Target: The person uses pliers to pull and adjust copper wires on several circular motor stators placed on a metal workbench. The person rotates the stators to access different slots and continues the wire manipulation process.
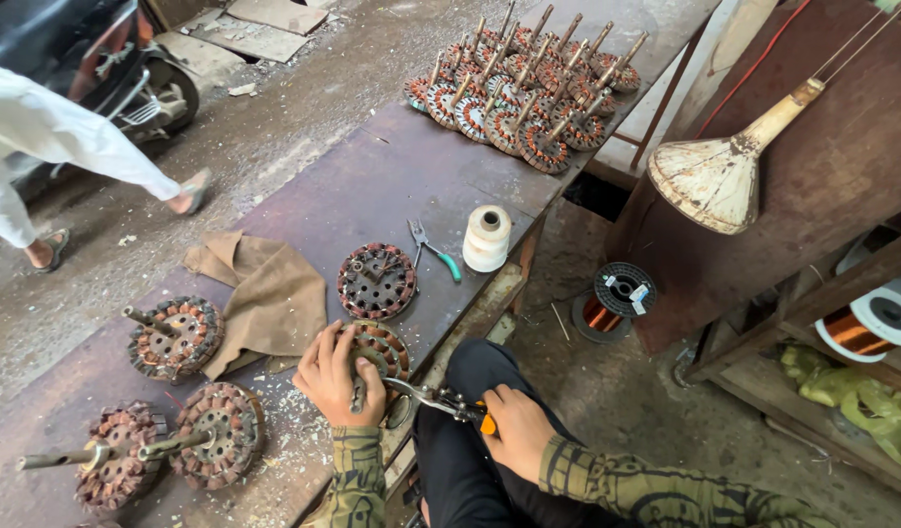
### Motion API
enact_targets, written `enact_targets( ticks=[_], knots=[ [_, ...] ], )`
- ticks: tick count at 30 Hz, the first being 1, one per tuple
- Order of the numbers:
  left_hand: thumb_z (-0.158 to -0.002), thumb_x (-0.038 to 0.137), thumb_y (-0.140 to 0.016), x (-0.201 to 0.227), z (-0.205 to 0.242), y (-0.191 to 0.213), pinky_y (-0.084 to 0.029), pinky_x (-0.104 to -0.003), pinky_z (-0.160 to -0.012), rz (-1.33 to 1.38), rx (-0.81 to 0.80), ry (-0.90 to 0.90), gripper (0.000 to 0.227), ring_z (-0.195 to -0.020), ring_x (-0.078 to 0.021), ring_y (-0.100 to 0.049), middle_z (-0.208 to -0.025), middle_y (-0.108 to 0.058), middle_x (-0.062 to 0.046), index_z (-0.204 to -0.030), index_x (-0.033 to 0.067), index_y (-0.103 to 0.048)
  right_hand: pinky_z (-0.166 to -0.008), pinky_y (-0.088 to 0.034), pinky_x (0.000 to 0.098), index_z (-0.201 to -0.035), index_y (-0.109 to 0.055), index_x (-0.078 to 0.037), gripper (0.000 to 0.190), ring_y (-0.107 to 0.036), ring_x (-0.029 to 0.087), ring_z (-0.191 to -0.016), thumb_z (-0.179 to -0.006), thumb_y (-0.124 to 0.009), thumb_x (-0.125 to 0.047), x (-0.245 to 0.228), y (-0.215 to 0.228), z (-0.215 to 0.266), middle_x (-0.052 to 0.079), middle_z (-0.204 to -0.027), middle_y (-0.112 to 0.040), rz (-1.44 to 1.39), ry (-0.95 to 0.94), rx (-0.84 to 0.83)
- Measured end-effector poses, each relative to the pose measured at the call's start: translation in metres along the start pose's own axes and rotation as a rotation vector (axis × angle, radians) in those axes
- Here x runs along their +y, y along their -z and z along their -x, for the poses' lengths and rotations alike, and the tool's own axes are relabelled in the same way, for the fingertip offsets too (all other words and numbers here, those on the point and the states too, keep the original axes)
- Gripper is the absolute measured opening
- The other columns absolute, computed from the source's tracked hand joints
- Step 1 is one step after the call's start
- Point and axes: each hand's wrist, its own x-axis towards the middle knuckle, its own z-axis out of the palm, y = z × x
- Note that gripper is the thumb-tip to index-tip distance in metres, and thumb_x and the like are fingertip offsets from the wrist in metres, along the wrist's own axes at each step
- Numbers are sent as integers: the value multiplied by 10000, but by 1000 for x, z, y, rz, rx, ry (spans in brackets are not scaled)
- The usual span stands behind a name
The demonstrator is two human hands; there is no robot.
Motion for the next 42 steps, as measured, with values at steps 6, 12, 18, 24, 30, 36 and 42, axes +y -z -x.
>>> enact_targets(
  ticks=[6,12,18,24,30,36,42],
  knots=[
    [-815,102,-608,-5,-2,-7,-340,-472,-1081,0,-27,45,520,-1278,-313,-546,-1387,-644,-77,-1334,121,-638,-750,-523,480,-985,-632,-3,336,-656,409,-865,-727,-776,-163,17,0,-19,200,-867,-663,-124,41,-146],
    [-817,104,-611,-11,-1,-7,-338,-467,-1081,50,8,118,531,-1260,-302,-543,-1372,-651,-58,-1347,129,-641,-752,-515,488,-930,-608,-32,228,-672,407,-886,-754,-721,-124,25,15,-42,186,-822,-686,-110,67,-320],
    [-832,125,-627,-6,-4,-5,-342,-470,-1069,-55,-31,88,517,-1257,-305,-536,-1381,-638,-62,-1344,187,-672,-693,-559,463,-899,-663,-55,194,-698,399,-847,-726,-731,-109,16,25,-52,190,-804,-708,-237,-13,-336],
    [-822,141,-639,-3,0,-2,-347,-482,-1062,-108,-45,59,482,-1258,-314,-536,-1389,-631,-69,-1296,202,-700,-709,-543,464,-945,-634,-81,196,-696,394,-830,-766,-704,-124,15,18,-46,187,-776,-702,-152,-46,-299],
    [-809,138,-652,-1,-6,-3,-350,-487,-1062,-123,-24,49,486,-1258,-318,-524,-1406,-622,-74,-1287,209,-706,-685,-526,499,-985,-657,-60,293,-671,422,-809,-718,-744,-141,16,14,-50,211,-780,-688,-133,72,-157],
    [-819,142,-673,2,-2,2,-353,-485,-1032,-154,-49,60,463,-1236,-318,-524,-1373,-626,-67,-1274,214,-717,-684,-526,488,-1046,-669,-65,348,-665,414,-774,-816,-729,-318,9,6,-46,229,-761,-674,6,-63,-163],
    [-823,146,-669,-3,-9,-5,-359,-480,-1037,-168,-24,38,429,-1230,-301,-542,-1344,-644,-48,-1241,229,-725,-702,-550,467,-1075,-706,-64,394,-689,405,-799,-747,-750,-278,24,1,-48,223,-792,-701,-33,4,-134]
  ],
)
